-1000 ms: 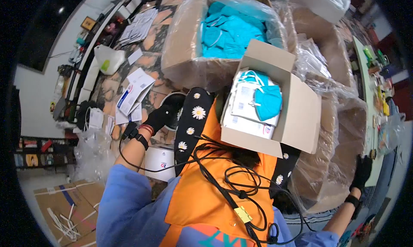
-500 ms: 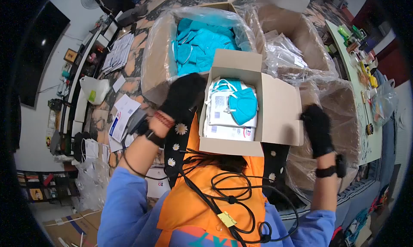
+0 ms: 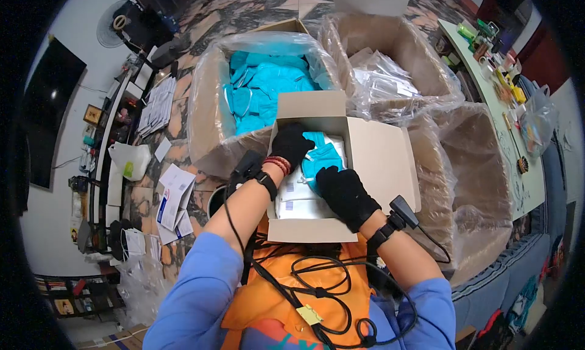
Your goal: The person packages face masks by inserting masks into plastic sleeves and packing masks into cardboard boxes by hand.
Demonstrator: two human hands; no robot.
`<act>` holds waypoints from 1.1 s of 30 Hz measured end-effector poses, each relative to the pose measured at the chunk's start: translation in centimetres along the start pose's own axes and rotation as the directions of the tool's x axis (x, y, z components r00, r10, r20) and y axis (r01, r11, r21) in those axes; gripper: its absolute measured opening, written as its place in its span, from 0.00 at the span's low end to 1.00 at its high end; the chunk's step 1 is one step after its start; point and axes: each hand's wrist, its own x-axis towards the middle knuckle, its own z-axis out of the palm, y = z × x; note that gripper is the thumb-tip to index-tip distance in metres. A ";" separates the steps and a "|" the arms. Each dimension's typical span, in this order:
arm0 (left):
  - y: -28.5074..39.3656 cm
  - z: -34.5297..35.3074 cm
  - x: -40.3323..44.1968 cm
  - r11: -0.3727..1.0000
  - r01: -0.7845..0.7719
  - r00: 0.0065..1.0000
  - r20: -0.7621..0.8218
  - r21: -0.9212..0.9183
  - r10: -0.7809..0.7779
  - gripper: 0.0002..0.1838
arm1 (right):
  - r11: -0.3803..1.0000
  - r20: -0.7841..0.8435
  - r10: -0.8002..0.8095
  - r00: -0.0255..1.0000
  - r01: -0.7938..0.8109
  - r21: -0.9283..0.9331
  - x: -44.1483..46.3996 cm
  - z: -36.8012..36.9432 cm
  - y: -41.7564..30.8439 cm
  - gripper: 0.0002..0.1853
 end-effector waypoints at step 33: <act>8.0 -14.1 -7.2 0.465 -0.175 0.984 -0.139 -0.868 0.111 0.09 | 0.798 -0.507 0.416 0.755 -0.037 0.601 0.7 -8.9 -1.8 0.21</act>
